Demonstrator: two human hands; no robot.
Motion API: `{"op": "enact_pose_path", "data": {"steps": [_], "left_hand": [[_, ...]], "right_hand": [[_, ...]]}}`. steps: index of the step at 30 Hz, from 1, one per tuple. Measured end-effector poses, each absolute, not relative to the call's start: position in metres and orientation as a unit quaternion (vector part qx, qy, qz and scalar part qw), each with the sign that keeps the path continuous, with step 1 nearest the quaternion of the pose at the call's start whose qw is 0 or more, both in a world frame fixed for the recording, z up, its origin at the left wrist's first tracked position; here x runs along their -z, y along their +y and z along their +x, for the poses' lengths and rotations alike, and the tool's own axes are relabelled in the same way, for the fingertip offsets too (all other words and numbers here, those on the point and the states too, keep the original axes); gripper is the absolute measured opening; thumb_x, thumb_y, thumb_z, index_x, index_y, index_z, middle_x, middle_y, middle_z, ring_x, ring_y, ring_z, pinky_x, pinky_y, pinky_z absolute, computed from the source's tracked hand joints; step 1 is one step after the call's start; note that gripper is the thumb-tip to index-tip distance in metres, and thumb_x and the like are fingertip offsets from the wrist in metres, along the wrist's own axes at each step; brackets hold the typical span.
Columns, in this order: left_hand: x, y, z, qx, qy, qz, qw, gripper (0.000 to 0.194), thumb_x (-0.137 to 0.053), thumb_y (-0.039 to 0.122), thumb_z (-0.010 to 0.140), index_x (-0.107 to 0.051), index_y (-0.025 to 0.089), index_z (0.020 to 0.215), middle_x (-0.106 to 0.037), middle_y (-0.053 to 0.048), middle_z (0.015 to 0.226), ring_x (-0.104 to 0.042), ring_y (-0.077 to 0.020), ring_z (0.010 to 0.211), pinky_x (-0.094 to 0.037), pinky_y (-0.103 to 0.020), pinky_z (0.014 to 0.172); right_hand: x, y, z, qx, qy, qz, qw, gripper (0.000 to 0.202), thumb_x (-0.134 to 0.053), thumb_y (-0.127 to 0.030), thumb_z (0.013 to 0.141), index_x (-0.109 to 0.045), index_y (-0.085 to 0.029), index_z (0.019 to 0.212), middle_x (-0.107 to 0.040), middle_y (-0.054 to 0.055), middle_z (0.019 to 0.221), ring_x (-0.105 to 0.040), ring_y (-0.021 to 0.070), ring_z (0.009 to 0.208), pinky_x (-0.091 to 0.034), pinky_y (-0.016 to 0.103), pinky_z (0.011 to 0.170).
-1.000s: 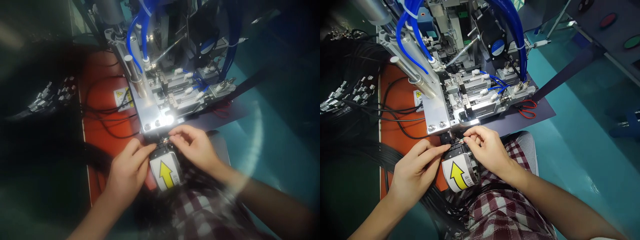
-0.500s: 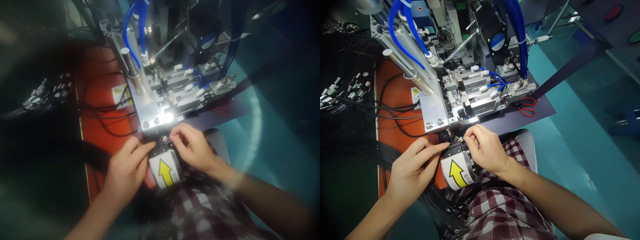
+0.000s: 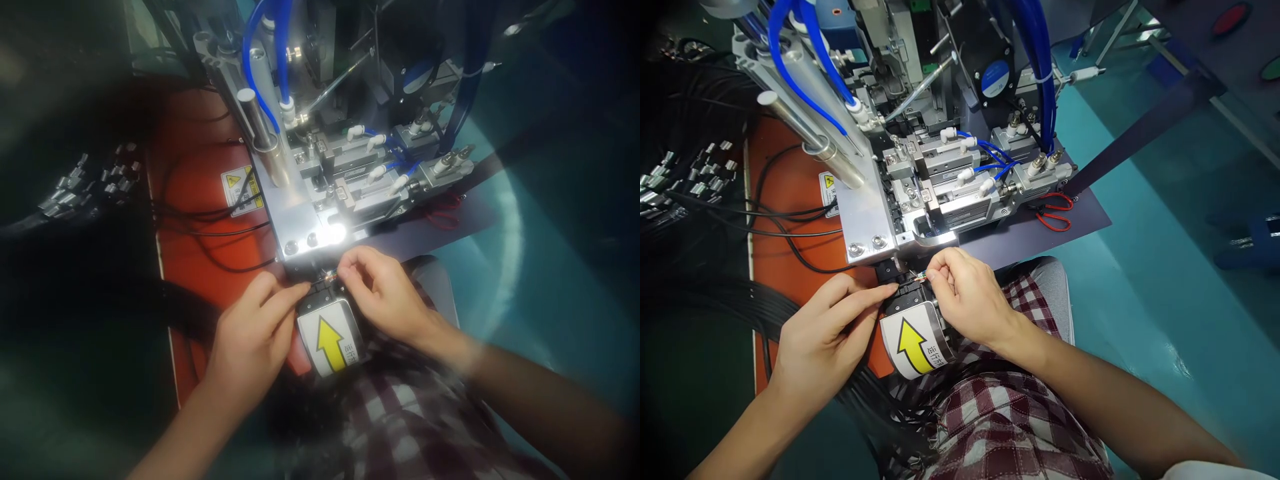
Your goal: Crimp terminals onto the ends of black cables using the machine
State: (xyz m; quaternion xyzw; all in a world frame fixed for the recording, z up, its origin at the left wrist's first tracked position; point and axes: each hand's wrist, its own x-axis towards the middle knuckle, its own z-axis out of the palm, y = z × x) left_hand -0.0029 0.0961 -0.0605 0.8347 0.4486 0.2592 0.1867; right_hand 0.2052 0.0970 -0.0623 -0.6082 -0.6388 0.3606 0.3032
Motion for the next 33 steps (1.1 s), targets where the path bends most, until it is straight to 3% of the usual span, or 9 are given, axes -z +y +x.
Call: {"op": "enact_pose_path", "data": {"steps": [17,33], "left_hand": [[0.059,0.097,-0.002,-0.26,0.45,0.835,0.184,0.028,-0.053,0.005,0.089,-0.066,0.02,0.108,-0.05,0.002,0.08,-0.052,-0.0073,0.068,-0.044,-0.017,0.059],[0.06,0.097,-0.003,-0.256,0.445,0.839,0.178,0.028,-0.054,0.004,0.088,-0.066,0.019,0.108,-0.05,0.001,0.08,-0.051,-0.0073,0.07,-0.044,-0.017,0.061]], "right_hand": [[0.061,0.098,0.205,-0.361,-0.64,-0.617,0.28,0.013,-0.048,-0.018,0.09,-0.055,-0.018,0.078,-0.061,0.002,0.075,-0.056,0.0147,0.068,-0.04,0.027,0.064],[0.048,0.105,0.202,-0.397,-0.602,-0.663,0.201,0.015,-0.049,-0.016,0.086,-0.057,-0.018,0.074,-0.064,0.001,0.07,-0.056,0.0152,0.066,-0.04,0.027,0.061]]}}
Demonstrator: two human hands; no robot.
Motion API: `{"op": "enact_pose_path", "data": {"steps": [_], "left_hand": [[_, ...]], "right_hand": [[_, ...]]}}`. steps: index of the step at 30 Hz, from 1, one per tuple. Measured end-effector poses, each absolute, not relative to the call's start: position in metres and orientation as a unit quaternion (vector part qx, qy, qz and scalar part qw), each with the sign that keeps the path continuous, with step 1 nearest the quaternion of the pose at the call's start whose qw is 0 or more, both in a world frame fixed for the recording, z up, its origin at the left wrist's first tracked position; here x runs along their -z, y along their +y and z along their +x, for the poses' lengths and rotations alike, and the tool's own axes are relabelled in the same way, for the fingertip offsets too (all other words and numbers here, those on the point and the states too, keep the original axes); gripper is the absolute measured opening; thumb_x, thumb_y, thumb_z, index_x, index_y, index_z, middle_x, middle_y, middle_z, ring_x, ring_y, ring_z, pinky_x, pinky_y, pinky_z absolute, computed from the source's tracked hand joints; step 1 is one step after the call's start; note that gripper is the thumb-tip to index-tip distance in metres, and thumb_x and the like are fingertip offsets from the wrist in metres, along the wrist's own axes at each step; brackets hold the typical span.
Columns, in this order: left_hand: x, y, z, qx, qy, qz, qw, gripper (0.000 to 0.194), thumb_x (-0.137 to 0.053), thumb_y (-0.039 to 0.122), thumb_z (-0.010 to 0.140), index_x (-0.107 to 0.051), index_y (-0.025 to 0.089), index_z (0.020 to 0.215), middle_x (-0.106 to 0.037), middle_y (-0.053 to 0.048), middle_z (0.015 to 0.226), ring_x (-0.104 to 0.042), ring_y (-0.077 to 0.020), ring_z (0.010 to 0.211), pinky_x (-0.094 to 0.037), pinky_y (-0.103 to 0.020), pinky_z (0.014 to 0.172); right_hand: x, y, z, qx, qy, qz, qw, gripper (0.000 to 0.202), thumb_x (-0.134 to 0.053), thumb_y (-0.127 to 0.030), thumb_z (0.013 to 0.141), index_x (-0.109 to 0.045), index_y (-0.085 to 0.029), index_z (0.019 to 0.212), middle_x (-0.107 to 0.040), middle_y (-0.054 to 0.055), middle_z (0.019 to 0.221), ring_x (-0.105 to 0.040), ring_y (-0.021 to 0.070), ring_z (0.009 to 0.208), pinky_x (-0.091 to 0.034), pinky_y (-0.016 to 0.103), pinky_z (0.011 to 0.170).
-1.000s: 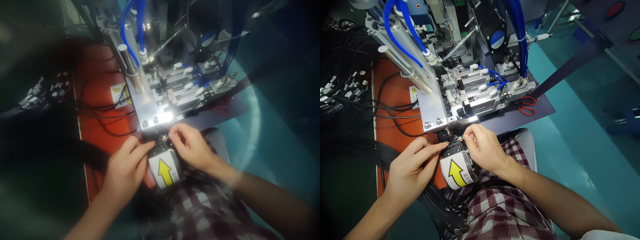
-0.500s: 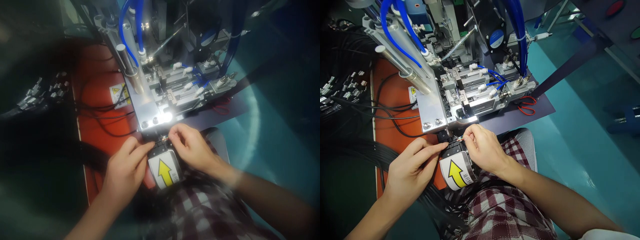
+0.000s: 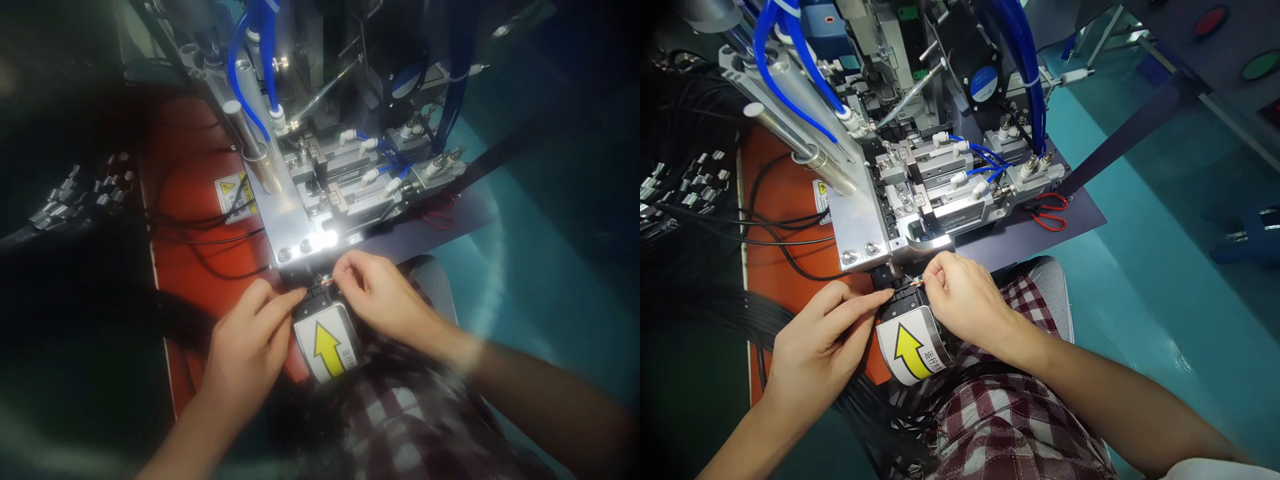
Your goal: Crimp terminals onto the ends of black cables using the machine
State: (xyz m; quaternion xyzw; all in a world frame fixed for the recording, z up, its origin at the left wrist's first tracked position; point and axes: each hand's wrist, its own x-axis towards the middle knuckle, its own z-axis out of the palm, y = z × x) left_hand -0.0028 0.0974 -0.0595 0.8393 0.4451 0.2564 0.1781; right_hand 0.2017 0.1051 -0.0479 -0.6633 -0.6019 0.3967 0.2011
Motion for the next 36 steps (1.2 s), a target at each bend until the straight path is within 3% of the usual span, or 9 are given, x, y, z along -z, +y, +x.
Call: {"op": "enact_pose_path", "data": {"steps": [8,12,15,20,26,31,36], "left_hand": [[0.061,0.097,-0.003,-0.248,0.443,0.844,0.173,0.028,-0.054,0.004,0.088,-0.066,0.019,0.11,-0.051,0.001,0.083,-0.053,-0.0067,0.072,-0.044,-0.016,0.064],[0.06,0.097,-0.003,-0.241,0.447,0.845,0.17,0.027,-0.054,0.004,0.088,-0.066,0.016,0.109,-0.051,0.001,0.083,-0.053,-0.0055,0.072,-0.043,-0.014,0.064],[0.059,0.098,-0.002,-0.249,0.44,0.846,0.168,0.027,-0.054,0.003,0.088,-0.066,0.015,0.109,-0.051,0.001,0.082,-0.052,-0.0049,0.071,-0.043,-0.013,0.064],[0.06,0.097,-0.003,-0.249,0.438,0.847,0.169,0.028,-0.054,0.004,0.088,-0.065,0.015,0.111,-0.05,0.001,0.082,-0.052,-0.0051,0.071,-0.042,-0.013,0.062],[0.061,0.097,-0.004,-0.238,0.439,0.854,0.148,0.028,-0.053,0.006,0.089,-0.065,0.017,0.112,-0.051,0.001,0.082,-0.054,-0.0064,0.071,-0.044,-0.015,0.063],[0.059,0.097,-0.003,-0.23,0.442,0.854,0.15,0.025,-0.052,0.008,0.09,-0.065,0.018,0.109,-0.051,0.001,0.081,-0.055,-0.0067,0.071,-0.045,-0.015,0.063],[0.059,0.097,-0.003,-0.241,0.444,0.85,0.149,0.026,-0.053,0.007,0.09,-0.065,0.018,0.11,-0.05,0.002,0.08,-0.052,-0.0054,0.068,-0.043,-0.014,0.061]], "right_hand": [[0.053,0.117,0.21,-0.571,-0.49,-0.628,0.2,0.01,-0.053,-0.019,0.082,-0.061,-0.016,0.075,-0.055,-0.003,0.057,-0.051,0.0116,0.05,-0.038,0.024,0.05],[0.058,0.112,0.212,-0.622,-0.436,-0.595,0.263,0.015,-0.053,-0.026,0.088,-0.058,-0.016,0.078,-0.05,-0.006,0.054,-0.051,0.0098,0.05,-0.04,0.023,0.054],[0.061,0.106,0.21,-0.631,-0.416,-0.578,0.307,0.019,-0.054,-0.031,0.089,-0.057,-0.016,0.078,-0.051,-0.006,0.056,-0.052,0.0092,0.051,-0.041,0.023,0.056],[0.067,0.101,0.202,-0.626,-0.407,-0.586,0.313,0.013,-0.053,-0.025,0.089,-0.054,-0.017,0.078,-0.049,-0.006,0.054,-0.05,0.0096,0.05,-0.04,0.022,0.053],[0.068,0.097,0.196,-0.459,-0.531,-0.629,0.334,0.015,-0.048,-0.02,0.089,-0.053,-0.018,0.075,-0.053,-0.002,0.066,-0.05,0.0109,0.059,-0.039,0.023,0.054],[0.071,0.096,0.2,-0.589,-0.436,-0.594,0.331,0.013,-0.051,-0.027,0.091,-0.057,-0.017,0.085,-0.05,-0.006,0.059,-0.048,0.0085,0.049,-0.039,0.021,0.049],[0.075,0.098,0.2,-0.572,-0.426,-0.596,0.37,0.016,-0.057,-0.032,0.088,-0.062,-0.017,0.086,-0.056,-0.002,0.07,-0.046,0.0077,0.051,-0.036,0.021,0.047]]}}
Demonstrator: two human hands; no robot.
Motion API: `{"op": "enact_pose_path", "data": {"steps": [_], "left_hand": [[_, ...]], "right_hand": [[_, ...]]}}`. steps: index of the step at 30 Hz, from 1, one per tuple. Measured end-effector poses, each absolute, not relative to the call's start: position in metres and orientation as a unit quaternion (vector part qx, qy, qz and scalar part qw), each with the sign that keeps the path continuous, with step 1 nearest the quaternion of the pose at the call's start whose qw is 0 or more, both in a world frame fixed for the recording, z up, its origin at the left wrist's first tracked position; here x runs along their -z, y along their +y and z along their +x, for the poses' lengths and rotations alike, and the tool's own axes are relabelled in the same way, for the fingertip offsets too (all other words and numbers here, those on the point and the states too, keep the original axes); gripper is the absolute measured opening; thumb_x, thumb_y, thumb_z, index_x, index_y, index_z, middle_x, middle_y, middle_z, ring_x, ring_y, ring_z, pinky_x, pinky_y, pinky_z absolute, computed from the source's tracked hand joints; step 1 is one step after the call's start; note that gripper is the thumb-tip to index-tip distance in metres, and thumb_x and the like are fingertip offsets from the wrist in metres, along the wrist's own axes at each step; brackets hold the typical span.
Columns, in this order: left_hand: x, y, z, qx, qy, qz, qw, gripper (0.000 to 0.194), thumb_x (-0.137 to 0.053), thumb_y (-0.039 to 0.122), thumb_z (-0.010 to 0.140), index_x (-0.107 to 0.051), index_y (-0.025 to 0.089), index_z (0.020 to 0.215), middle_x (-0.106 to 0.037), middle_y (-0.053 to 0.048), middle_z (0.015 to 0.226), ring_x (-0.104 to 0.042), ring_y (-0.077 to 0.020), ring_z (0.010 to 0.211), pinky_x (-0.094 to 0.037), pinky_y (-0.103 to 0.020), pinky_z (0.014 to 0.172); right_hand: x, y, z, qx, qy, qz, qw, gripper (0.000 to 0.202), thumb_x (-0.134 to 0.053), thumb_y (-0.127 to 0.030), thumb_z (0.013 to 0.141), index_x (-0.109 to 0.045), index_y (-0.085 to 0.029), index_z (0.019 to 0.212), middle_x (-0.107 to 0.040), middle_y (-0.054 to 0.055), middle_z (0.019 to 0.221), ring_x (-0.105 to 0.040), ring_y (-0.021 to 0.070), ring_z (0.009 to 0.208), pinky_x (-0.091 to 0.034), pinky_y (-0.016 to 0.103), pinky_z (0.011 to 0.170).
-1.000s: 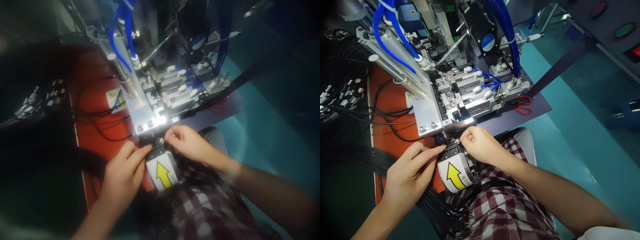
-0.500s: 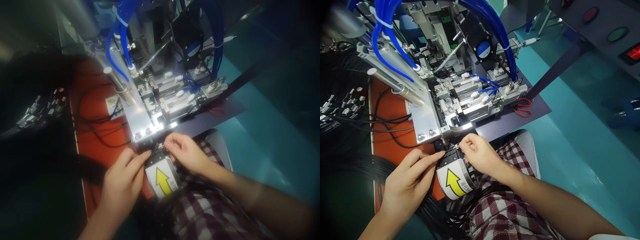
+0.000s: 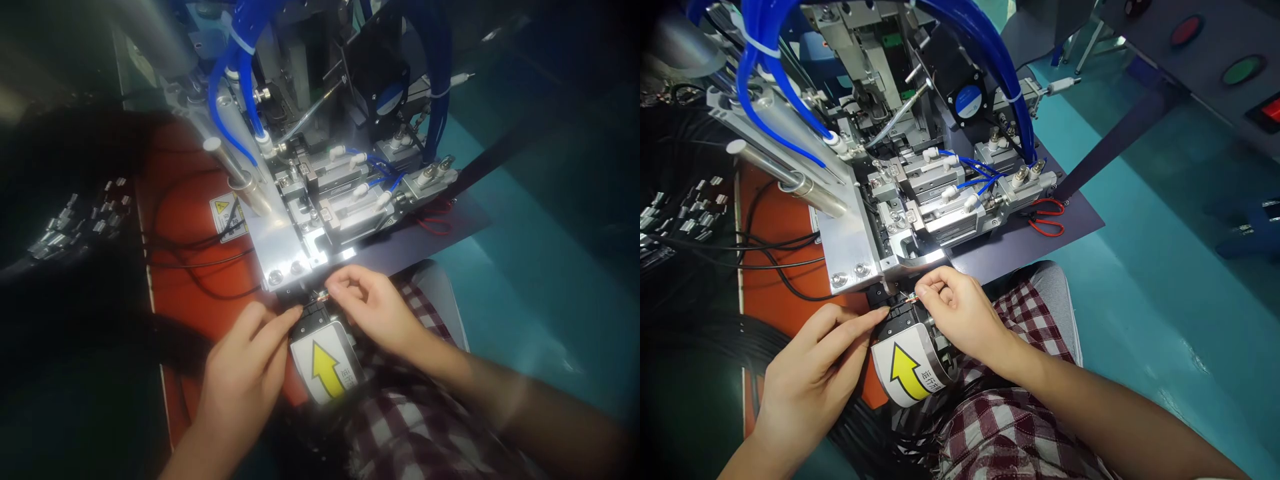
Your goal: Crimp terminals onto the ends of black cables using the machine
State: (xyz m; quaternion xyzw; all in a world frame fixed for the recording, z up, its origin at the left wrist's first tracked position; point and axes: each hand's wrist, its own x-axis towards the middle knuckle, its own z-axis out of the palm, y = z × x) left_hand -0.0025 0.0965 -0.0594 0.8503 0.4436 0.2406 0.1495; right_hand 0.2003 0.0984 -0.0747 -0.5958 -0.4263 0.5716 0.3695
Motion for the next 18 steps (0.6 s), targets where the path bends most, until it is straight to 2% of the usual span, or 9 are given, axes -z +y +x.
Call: {"op": "enact_pose_path", "data": {"steps": [5,18], "left_hand": [[0.0604,0.0968,-0.004,-0.237,0.442,0.85,0.161,0.028,-0.053,0.006,0.09,-0.064,0.018,0.112,-0.05,0.002,0.082,-0.052,-0.006,0.071,-0.044,-0.015,0.062],[0.0619,0.0967,-0.0056,-0.244,0.439,0.845,0.184,0.03,-0.054,0.004,0.088,-0.065,0.018,0.113,-0.052,0.001,0.086,-0.054,-0.0065,0.076,-0.045,-0.015,0.068]], "right_hand": [[0.0734,0.0984,0.1974,-0.544,-0.451,-0.591,0.389,0.013,-0.058,-0.027,0.086,-0.06,-0.017,0.079,-0.055,-0.002,0.067,-0.048,0.0103,0.058,-0.04,0.023,0.054],[0.0741,0.0966,0.1984,-0.517,-0.489,-0.589,0.383,0.012,-0.054,-0.025,0.088,-0.058,-0.017,0.08,-0.059,0.001,0.072,-0.053,0.0126,0.062,-0.045,0.026,0.06]]}}
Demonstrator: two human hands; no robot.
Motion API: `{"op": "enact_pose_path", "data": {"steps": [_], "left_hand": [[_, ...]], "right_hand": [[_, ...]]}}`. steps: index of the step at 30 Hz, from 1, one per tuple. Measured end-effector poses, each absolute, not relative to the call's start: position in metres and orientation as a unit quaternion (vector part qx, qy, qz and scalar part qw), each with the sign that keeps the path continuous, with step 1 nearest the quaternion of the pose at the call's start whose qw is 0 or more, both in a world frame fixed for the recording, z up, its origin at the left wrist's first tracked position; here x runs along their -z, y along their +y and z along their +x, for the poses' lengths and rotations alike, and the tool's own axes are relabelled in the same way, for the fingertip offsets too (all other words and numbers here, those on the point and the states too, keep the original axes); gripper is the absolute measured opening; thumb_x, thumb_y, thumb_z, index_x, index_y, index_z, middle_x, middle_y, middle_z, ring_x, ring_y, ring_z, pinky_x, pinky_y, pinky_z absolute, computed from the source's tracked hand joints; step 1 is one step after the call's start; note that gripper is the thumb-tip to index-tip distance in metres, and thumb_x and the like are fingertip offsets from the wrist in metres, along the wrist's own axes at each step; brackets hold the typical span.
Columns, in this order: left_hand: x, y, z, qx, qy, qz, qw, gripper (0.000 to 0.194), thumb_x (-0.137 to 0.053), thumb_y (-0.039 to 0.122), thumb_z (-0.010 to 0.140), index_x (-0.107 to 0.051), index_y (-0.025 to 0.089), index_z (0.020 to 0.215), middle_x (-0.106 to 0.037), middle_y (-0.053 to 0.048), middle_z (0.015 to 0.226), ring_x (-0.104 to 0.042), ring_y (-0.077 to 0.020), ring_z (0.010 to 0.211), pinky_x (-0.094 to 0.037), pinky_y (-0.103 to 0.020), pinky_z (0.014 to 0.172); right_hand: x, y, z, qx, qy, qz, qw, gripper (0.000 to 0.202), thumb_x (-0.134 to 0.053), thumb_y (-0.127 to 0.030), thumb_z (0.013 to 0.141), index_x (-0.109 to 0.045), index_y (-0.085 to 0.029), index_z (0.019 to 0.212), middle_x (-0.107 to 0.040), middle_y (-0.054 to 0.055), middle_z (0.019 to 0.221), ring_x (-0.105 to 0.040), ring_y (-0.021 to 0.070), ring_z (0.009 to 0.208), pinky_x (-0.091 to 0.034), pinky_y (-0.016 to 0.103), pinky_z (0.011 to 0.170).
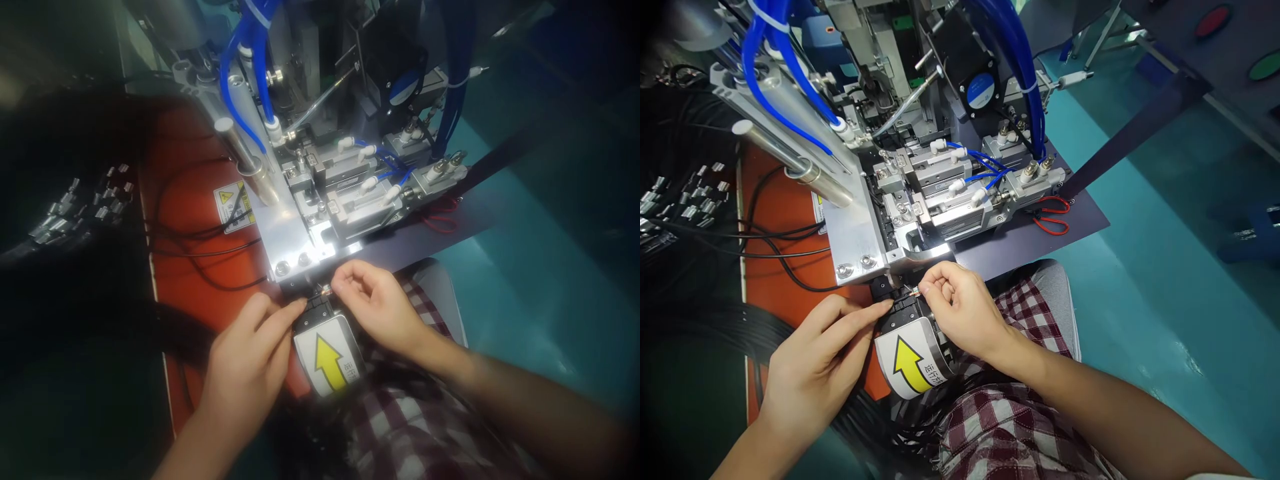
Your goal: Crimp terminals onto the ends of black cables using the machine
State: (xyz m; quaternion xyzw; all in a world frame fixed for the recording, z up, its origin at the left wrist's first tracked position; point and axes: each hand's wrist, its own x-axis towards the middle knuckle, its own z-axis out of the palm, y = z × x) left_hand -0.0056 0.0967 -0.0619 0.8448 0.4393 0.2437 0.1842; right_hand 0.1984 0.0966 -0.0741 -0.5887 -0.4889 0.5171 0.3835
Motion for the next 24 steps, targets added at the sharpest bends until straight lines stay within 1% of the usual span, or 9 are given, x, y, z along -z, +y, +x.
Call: {"op": "enact_pose_path", "data": {"steps": [11,16,18,20,24], "left_hand": [[0.06,0.097,-0.004,-0.246,0.438,0.848,0.171,0.03,-0.054,0.004,0.088,-0.064,0.018,0.112,-0.051,0.001,0.083,-0.054,-0.0073,0.074,-0.046,-0.016,0.066],[0.061,0.096,-0.006,-0.236,0.443,0.848,0.172,0.031,-0.054,0.004,0.088,-0.064,0.018,0.113,-0.051,0.001,0.084,-0.054,-0.0073,0.075,-0.045,-0.016,0.067],[0.061,0.096,-0.006,-0.233,0.442,0.849,0.173,0.031,-0.054,0.004,0.088,-0.064,0.018,0.113,-0.052,0.001,0.084,-0.054,-0.0072,0.075,-0.045,-0.016,0.068],[0.061,0.096,-0.006,-0.234,0.44,0.849,0.172,0.03,-0.053,0.004,0.088,-0.064,0.018,0.112,-0.051,0.001,0.084,-0.054,-0.0073,0.075,-0.045,-0.017,0.067],[0.06,0.097,-0.004,-0.244,0.44,0.848,0.168,0.03,-0.053,0.004,0.088,-0.064,0.019,0.112,-0.051,0.001,0.082,-0.054,-0.0074,0.073,-0.046,-0.016,0.064]], "right_hand": [[0.071,0.098,0.198,-0.508,-0.496,-0.602,0.365,0.012,-0.054,-0.025,0.088,-0.058,-0.017,0.08,-0.06,0.001,0.073,-0.055,0.013,0.064,-0.046,0.025,0.059],[0.068,0.098,0.196,-0.491,-0.507,-0.616,0.35,0.013,-0.054,-0.025,0.087,-0.058,-0.017,0.077,-0.057,-0.001,0.065,-0.052,0.0121,0.058,-0.043,0.025,0.054],[0.066,0.1,0.197,-0.487,-0.508,-0.627,0.336,0.013,-0.054,-0.024,0.086,-0.059,-0.017,0.076,-0.057,-0.001,0.064,-0.052,0.0122,0.058,-0.043,0.025,0.055],[0.064,0.103,0.198,-0.501,-0.495,-0.635,0.316,0.013,-0.055,-0.024,0.085,-0.06,-0.017,0.076,-0.06,0.0,0.066,-0.054,0.0127,0.06,-0.044,0.025,0.057],[0.061,0.108,0.204,-0.567,-0.454,-0.63,0.272,0.014,-0.056,-0.024,0.084,-0.062,-0.015,0.075,-0.065,0.003,0.071,-0.058,0.0141,0.063,-0.046,0.026,0.059]]}}
